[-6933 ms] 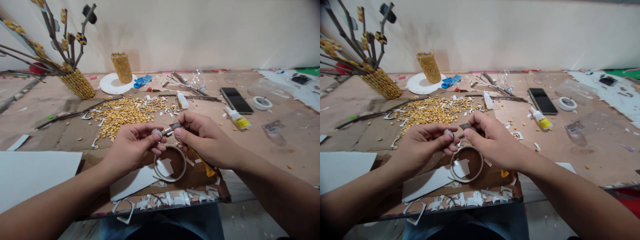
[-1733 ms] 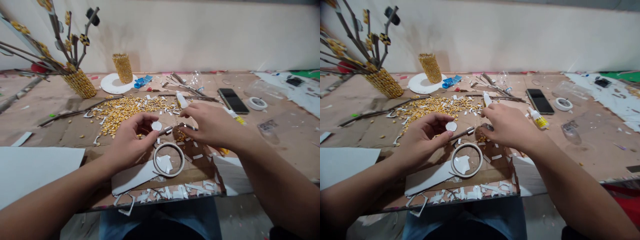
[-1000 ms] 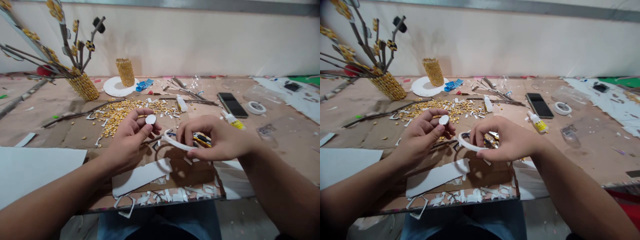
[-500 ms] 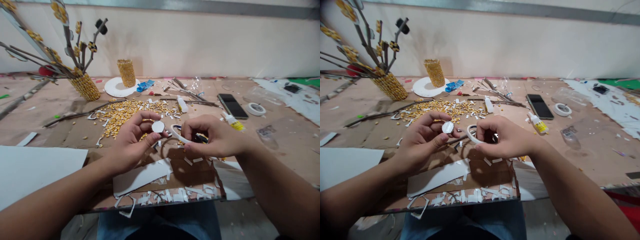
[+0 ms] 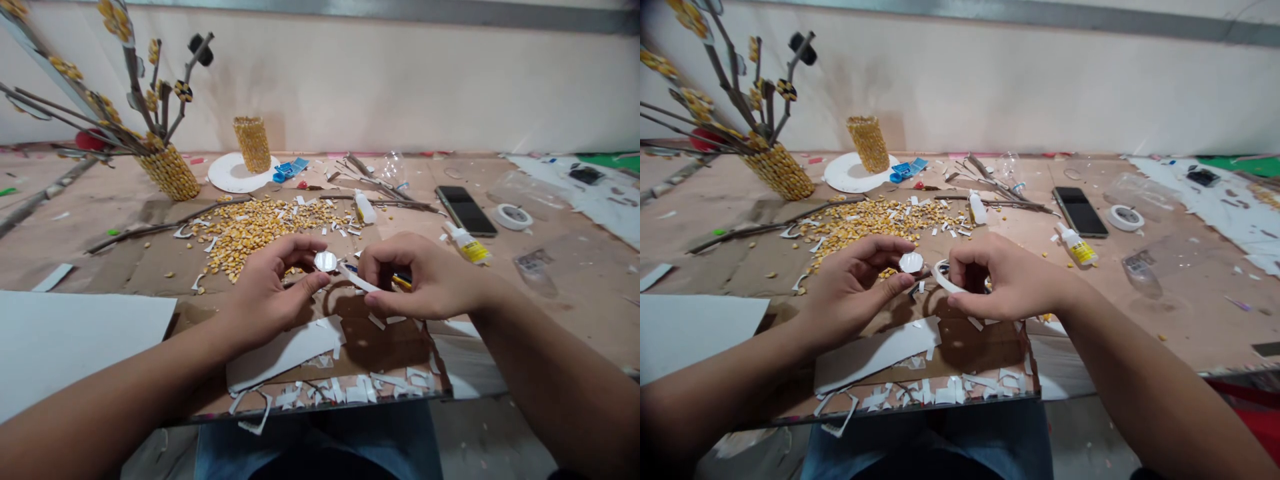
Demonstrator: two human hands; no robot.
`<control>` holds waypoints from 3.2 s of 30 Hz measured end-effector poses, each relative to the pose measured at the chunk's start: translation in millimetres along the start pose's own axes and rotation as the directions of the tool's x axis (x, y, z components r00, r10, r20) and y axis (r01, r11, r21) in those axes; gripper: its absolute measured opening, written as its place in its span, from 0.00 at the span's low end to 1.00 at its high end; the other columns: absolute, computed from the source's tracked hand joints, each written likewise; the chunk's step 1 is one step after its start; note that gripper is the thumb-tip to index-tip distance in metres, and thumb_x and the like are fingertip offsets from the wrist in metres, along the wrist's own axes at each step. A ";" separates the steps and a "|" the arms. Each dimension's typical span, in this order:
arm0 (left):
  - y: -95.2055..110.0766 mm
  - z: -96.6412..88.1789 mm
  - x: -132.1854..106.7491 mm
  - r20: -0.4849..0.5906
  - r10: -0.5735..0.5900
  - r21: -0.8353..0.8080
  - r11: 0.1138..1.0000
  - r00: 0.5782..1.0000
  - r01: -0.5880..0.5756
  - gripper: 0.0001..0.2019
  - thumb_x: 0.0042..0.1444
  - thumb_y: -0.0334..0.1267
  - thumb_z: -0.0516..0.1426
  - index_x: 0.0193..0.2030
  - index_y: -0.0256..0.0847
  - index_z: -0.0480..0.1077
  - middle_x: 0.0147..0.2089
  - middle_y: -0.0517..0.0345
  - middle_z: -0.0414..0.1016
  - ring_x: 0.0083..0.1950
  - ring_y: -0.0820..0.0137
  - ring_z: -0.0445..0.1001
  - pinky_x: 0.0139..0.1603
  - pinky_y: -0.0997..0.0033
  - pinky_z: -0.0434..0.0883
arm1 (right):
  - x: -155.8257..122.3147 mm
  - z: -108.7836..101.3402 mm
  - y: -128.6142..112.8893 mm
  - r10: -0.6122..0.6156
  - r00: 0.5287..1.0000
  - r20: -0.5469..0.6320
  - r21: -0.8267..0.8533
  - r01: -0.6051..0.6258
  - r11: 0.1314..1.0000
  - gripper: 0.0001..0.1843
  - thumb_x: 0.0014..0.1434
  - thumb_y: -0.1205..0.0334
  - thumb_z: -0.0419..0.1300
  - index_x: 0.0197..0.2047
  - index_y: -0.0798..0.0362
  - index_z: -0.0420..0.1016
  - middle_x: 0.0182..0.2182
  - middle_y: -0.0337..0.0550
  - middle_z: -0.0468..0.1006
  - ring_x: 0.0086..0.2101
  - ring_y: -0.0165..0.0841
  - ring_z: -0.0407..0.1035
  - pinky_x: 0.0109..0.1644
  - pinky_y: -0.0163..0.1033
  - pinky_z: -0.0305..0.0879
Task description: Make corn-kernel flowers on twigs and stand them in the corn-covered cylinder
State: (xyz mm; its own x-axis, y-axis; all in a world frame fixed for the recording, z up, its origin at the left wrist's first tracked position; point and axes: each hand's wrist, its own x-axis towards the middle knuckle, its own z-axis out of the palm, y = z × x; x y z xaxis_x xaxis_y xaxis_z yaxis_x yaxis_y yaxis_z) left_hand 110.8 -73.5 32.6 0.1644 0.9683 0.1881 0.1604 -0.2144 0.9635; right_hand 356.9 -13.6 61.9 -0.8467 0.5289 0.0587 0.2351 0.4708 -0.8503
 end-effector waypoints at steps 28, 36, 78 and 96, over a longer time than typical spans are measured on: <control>5.9 -4.9 3.0 0.009 -0.074 -0.069 0.995 0.997 0.074 0.14 0.54 0.36 0.72 0.46 0.40 0.79 0.43 0.52 0.84 0.45 0.65 0.82 0.49 0.65 0.79 | -1.1 -1.5 1.5 -0.047 0.999 -0.008 0.034 0.048 0.998 0.13 0.63 0.60 0.67 0.31 0.53 0.68 0.22 0.33 0.71 0.23 0.24 0.63 0.27 0.30 0.58; 0.4 -6.1 10.8 -0.042 -0.212 -0.026 0.977 0.976 0.211 0.17 0.55 0.37 0.69 0.51 0.39 0.76 0.38 0.54 0.81 0.39 0.65 0.81 0.41 0.66 0.77 | -1.5 -3.4 3.8 -0.060 0.997 -0.048 0.005 0.060 0.998 0.14 0.64 0.58 0.66 0.31 0.53 0.69 0.25 0.36 0.73 0.26 0.26 0.64 0.30 0.33 0.60; -2.5 -0.2 2.1 0.186 -0.008 0.309 0.950 0.983 -0.050 0.17 0.62 0.30 0.59 0.57 0.39 0.78 0.46 0.53 0.86 0.42 0.66 0.84 0.45 0.68 0.77 | 6.8 29.7 8.3 -0.453 0.886 -0.102 -0.842 0.166 0.513 0.11 0.69 0.62 0.56 0.35 0.55 0.75 0.29 0.43 0.80 0.28 0.34 0.70 0.30 0.42 0.53; 1.3 0.6 3.8 0.153 -0.057 0.291 0.957 0.987 0.010 0.11 0.61 0.30 0.58 0.48 0.40 0.79 0.42 0.55 0.86 0.42 0.67 0.84 0.43 0.71 0.76 | 6.5 36.6 5.4 -0.415 0.897 -0.154 -0.830 0.111 0.547 0.15 0.70 0.52 0.59 0.37 0.55 0.76 0.31 0.46 0.83 0.30 0.36 0.71 0.33 0.42 0.55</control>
State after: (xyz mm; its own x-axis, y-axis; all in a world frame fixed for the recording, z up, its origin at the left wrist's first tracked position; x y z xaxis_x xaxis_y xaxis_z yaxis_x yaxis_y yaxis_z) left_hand 112.2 -70.2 34.5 0.3023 0.9478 0.1016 0.4387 -0.2330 0.8679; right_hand 335.1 -33.4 38.5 -0.7832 0.3875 0.4863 0.4312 0.9019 -0.0242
